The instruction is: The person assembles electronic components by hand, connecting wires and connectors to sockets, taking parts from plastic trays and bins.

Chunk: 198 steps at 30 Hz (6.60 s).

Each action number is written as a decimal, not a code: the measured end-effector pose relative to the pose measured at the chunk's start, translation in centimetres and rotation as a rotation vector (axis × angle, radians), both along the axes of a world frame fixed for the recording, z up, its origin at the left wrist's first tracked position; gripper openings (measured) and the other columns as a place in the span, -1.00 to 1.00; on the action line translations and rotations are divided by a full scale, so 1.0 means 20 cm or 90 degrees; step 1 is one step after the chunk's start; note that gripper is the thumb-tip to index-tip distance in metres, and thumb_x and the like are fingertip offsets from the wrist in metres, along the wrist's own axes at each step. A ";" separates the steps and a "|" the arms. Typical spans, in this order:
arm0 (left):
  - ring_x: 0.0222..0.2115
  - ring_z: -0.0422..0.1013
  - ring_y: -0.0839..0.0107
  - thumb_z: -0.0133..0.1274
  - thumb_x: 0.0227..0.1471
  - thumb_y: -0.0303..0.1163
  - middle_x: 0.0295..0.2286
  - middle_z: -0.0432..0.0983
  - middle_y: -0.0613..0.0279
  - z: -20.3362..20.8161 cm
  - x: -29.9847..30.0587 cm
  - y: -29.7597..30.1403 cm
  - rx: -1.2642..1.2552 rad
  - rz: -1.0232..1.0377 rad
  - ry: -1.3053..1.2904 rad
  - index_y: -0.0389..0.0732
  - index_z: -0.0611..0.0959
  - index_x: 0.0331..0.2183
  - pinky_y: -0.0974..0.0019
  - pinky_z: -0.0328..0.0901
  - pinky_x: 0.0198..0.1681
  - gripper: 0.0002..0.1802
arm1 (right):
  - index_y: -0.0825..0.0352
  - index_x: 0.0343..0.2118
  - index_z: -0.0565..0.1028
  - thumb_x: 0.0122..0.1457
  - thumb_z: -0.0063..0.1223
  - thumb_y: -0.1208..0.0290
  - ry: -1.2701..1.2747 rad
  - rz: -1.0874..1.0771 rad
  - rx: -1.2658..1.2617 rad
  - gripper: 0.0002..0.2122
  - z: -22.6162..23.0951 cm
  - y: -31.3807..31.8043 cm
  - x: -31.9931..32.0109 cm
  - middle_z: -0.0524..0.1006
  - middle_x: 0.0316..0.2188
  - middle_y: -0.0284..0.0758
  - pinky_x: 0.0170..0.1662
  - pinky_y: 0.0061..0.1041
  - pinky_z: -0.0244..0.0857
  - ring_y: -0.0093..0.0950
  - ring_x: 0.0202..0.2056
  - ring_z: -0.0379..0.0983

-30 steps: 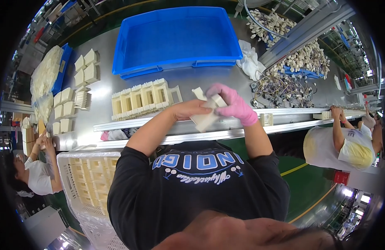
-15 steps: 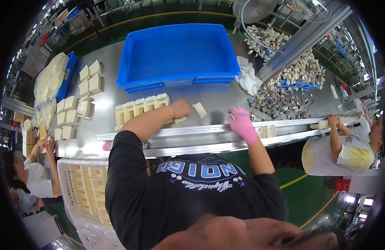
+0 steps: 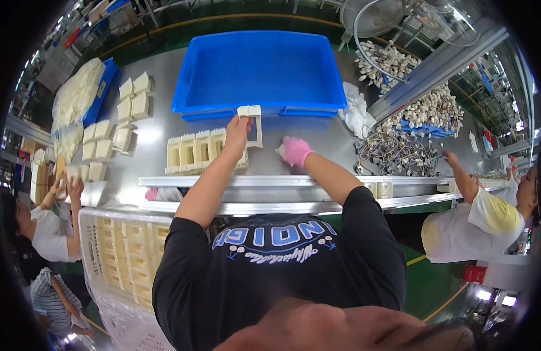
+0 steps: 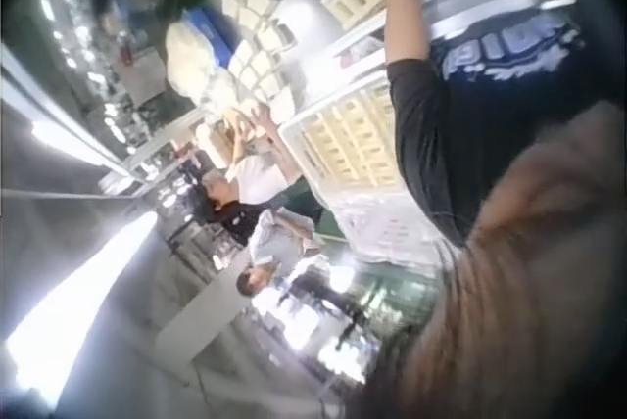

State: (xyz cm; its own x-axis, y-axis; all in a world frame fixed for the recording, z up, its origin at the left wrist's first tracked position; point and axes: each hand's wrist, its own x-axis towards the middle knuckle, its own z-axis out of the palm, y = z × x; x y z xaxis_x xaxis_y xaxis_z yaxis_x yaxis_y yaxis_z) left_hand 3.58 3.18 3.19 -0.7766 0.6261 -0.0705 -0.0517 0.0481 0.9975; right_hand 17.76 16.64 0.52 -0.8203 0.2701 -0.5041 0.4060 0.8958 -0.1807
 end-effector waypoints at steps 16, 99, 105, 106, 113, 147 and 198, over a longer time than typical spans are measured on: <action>-0.29 0.32 0.48 -0.36 0.20 -0.17 -0.26 0.33 0.21 -0.09 0.35 -0.02 0.108 -0.223 -0.097 -0.17 0.27 -0.13 0.39 0.30 -0.31 -0.68 | 0.37 -0.17 0.29 0.02 -0.01 0.41 0.660 -0.274 -0.240 -0.69 0.34 -0.30 0.18 0.46 -0.57 -0.15 -0.46 -0.34 0.27 -0.20 -0.51 0.44; -0.14 0.25 -0.01 0.30 -0.57 -0.15 -0.21 0.34 -0.09 -0.52 -1.61 -1.32 -0.628 0.129 0.575 -0.32 0.28 -0.12 0.07 0.22 -0.11 -0.09 | 0.32 -0.18 0.37 -0.24 0.13 0.27 0.324 0.087 -0.034 -0.52 0.24 -0.64 0.09 0.42 -0.30 -0.24 -0.18 -0.31 0.18 -0.29 -0.25 0.34; -0.23 0.27 0.01 0.25 -0.46 -0.26 -0.28 0.33 -0.06 -0.40 -1.56 -1.28 -0.487 0.101 0.527 -0.37 0.34 -0.20 0.11 0.19 -0.16 -0.27 | 0.32 -0.17 0.37 -0.11 0.07 0.23 0.363 0.064 -0.073 -0.58 0.29 -0.64 0.08 0.44 -0.30 -0.24 -0.18 -0.38 0.21 -0.34 -0.24 0.37; -0.23 0.29 0.10 0.23 -0.41 -0.31 -0.28 0.34 0.01 -0.24 -1.45 -1.11 -0.361 0.087 0.440 -0.38 0.34 -0.19 0.17 0.20 -0.14 -0.31 | 0.32 -0.16 0.36 -0.10 0.06 0.23 0.394 0.062 -0.080 -0.58 0.29 -0.63 0.09 0.43 -0.30 -0.24 -0.18 -0.39 0.22 -0.33 -0.24 0.37; -0.02 0.16 0.25 0.14 -0.23 -0.35 -0.04 0.20 0.05 -0.09 -0.65 -0.44 -0.117 -0.129 0.170 -0.30 0.15 0.05 0.27 0.06 0.05 -0.19 | 0.39 0.16 -0.11 0.07 -0.08 0.18 0.384 -0.336 -0.468 -0.31 0.42 -0.48 0.02 0.35 -0.12 0.00 -0.10 -0.32 0.26 -0.24 -0.13 0.37; -0.31 0.37 0.01 0.01 -0.22 -0.53 -0.35 0.43 -0.11 -0.18 0.01 0.08 -0.422 -0.648 0.839 -0.27 0.31 -0.04 0.06 0.26 -0.21 -0.41 | 0.32 -0.15 0.27 -0.22 0.15 0.32 0.231 -0.429 -0.019 -0.50 -0.15 0.24 0.10 0.43 -0.22 -0.10 -0.19 -0.24 0.30 -0.26 -0.15 0.40; -0.01 0.21 0.07 0.04 -0.12 -0.48 -0.02 0.24 -0.10 0.23 0.29 0.15 -0.060 0.095 0.843 -0.26 0.23 0.06 0.18 0.02 0.09 -0.35 | 0.43 -0.10 0.37 0.07 -0.03 0.42 0.605 -0.443 -1.084 -0.68 0.33 -0.15 0.29 0.47 -0.23 -0.32 -0.13 -0.55 0.27 -0.55 -0.21 0.41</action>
State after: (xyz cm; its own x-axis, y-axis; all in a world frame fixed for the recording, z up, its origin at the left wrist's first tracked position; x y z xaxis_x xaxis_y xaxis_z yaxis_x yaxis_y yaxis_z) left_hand 9.32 6.11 7.78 -0.3532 0.5644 0.7461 0.9354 0.1984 0.2928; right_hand 23.47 13.57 7.10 -0.9081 0.4055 -0.1040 -0.1707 -0.5855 -0.7925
